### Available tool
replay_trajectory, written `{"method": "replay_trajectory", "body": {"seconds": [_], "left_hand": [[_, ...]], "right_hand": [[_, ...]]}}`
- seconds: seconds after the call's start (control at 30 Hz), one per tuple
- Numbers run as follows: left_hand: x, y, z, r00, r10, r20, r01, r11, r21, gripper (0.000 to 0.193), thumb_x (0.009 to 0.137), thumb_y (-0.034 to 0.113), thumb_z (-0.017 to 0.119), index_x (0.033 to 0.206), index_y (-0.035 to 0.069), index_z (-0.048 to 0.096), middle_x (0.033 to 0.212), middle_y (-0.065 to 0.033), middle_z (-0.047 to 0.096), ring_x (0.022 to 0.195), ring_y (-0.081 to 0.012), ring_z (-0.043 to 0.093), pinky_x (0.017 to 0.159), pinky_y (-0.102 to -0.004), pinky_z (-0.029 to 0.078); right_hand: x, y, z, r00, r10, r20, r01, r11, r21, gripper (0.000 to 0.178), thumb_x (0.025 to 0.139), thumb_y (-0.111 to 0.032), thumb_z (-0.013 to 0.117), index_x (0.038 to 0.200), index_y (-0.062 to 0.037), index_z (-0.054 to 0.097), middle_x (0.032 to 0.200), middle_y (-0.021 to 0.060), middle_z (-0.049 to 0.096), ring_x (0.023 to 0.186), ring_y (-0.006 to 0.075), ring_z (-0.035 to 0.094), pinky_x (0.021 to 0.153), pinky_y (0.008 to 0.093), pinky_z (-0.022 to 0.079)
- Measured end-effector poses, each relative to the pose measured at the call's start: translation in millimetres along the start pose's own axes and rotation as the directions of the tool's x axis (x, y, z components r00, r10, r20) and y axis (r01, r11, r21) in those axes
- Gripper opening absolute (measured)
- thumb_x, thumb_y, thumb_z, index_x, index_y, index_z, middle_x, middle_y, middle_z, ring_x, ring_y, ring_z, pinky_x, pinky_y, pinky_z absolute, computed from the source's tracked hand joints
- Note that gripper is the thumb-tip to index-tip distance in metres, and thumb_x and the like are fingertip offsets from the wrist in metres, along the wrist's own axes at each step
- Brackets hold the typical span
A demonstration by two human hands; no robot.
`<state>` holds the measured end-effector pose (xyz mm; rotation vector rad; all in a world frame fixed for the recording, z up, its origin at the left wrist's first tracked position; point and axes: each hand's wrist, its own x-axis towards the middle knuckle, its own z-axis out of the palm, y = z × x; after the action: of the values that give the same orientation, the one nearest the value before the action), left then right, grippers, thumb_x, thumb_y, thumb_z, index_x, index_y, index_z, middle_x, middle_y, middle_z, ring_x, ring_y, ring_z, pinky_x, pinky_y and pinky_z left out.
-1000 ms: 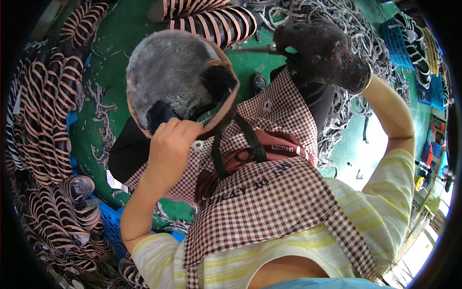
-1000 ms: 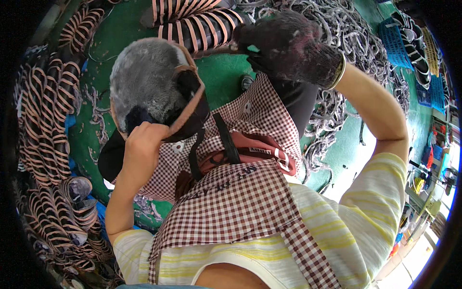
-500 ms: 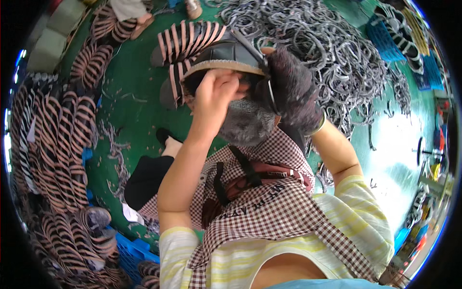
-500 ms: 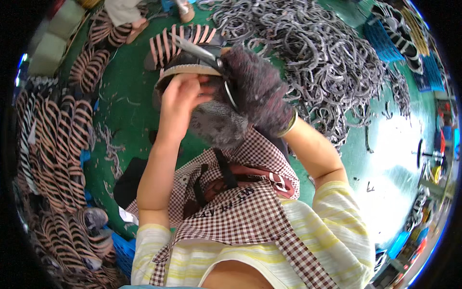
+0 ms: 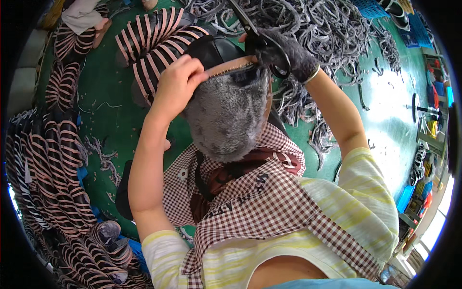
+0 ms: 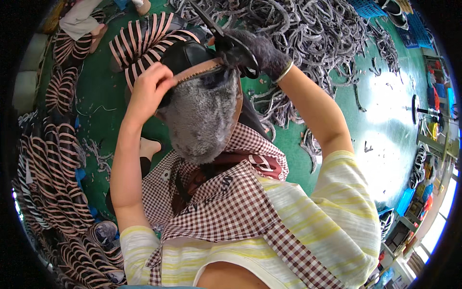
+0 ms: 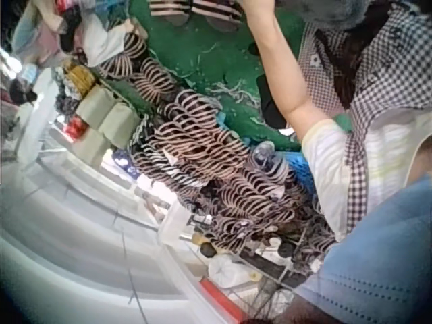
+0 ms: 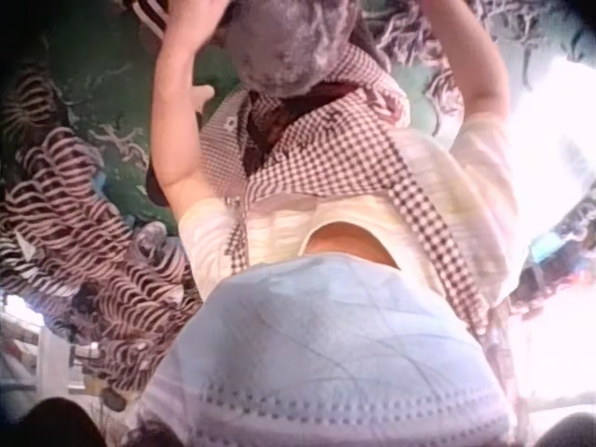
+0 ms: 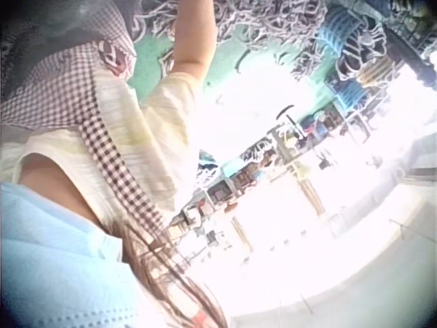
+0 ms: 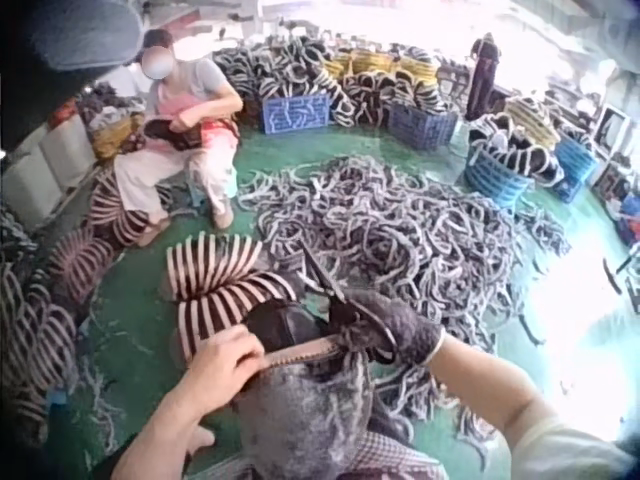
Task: The person trims excess material from the edges of slipper soles using scissors and sets them aside.
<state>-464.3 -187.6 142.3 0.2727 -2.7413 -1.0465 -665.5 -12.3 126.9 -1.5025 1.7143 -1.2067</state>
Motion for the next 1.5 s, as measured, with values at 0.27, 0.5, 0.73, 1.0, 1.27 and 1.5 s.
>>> {"method": "replay_trajectory", "body": {"seconds": [0.27, 0.5, 0.73, 1.0, 1.27, 1.5], "left_hand": [[-55, -47, 10, 0.935, -0.182, -0.305, 0.175, 0.983, -0.049, 0.01, 0.075, 0.003, 0.062, 0.079, 0.0, 0.053, 0.07, -0.0077, 0.053, 0.061, -0.0176, 0.053, 0.058, -0.0272, 0.041], [-47, -30, -11, 0.897, -0.436, -0.07, 0.038, 0.235, -0.971, 0.028, 0.093, 0.021, 0.041, 0.1, -0.002, 0.055, 0.094, -0.0066, 0.061, 0.085, -0.0116, 0.058, 0.077, -0.0228, 0.045], [-61, -35, -13, 0.827, -0.537, -0.164, -0.146, 0.076, -0.986, 0.047, 0.093, 0.032, 0.039, 0.124, -0.002, 0.039, 0.119, -0.0144, 0.049, 0.105, -0.0216, 0.051, 0.087, -0.0277, 0.044], [-79, 18, 71, 0.883, -0.426, -0.197, -0.148, 0.146, -0.978, 0.038, 0.089, 0.021, 0.049, 0.12, 0.001, 0.042, 0.116, -0.0112, 0.051, 0.101, -0.026, 0.053, 0.083, -0.0382, 0.046], [-81, -6, 14, 0.615, -0.43, -0.66, -0.447, 0.5, -0.742, 0.02, 0.09, 0.013, 0.045, 0.099, -0.001, 0.056, 0.108, -0.0115, 0.057, 0.103, -0.025, 0.053, 0.1, -0.0461, 0.032], [-109, 5, 10, 0.522, -0.47, -0.711, -0.448, 0.559, -0.698, 0.023, 0.09, 0.015, 0.047, 0.103, -0.001, 0.054, 0.111, -0.0117, 0.055, 0.108, -0.0244, 0.049, 0.1, -0.0453, 0.031]], "right_hand": [[-18, 5, 8, 0.965, 0.247, -0.087, -0.245, 0.969, 0.03, 0.039, 0.075, -0.011, 0.066, 0.111, -0.0051, 0.052, 0.092, 0.0014, 0.055, 0.087, 0.0092, 0.05, 0.078, 0.0251, 0.043], [4, -32, 28, 0.986, -0.072, -0.148, 0.11, 0.957, 0.267, 0.042, 0.079, -0.021, 0.063, 0.115, -0.0039, 0.049, 0.105, 0.0049, 0.055, 0.093, 0.0124, 0.051, 0.086, 0.0266, 0.04], [18, -47, 61, 0.965, 0.184, -0.187, 0.117, 0.334, 0.935, 0.038, 0.08, -0.01, 0.059, 0.114, -0.0021, 0.045, 0.097, 0.0063, 0.056, 0.086, 0.0121, 0.053, 0.078, 0.0239, 0.043], [39, -42, 100, 0.815, 0.315, -0.486, 0.129, 0.718, 0.684, 0.047, 0.076, -0.008, 0.06, 0.119, -0.0029, 0.04, 0.088, 0.0008, 0.054, 0.077, 0.0078, 0.051, 0.067, 0.0228, 0.042], [21, -63, 102, 0.922, 0.217, -0.322, 0.126, 0.617, 0.776, 0.054, 0.07, -0.014, 0.069, 0.116, -0.0051, 0.044, 0.086, 0.0021, 0.056, 0.079, 0.0143, 0.055, 0.065, 0.0281, 0.045], [5, -70, 97, 0.934, -0.25, -0.254, 0.054, 0.803, -0.593, 0.054, 0.053, -0.027, 0.077, 0.098, -0.0068, 0.056, 0.08, 0.0091, 0.058, 0.069, 0.0291, 0.058, 0.058, 0.0365, 0.044]]}}
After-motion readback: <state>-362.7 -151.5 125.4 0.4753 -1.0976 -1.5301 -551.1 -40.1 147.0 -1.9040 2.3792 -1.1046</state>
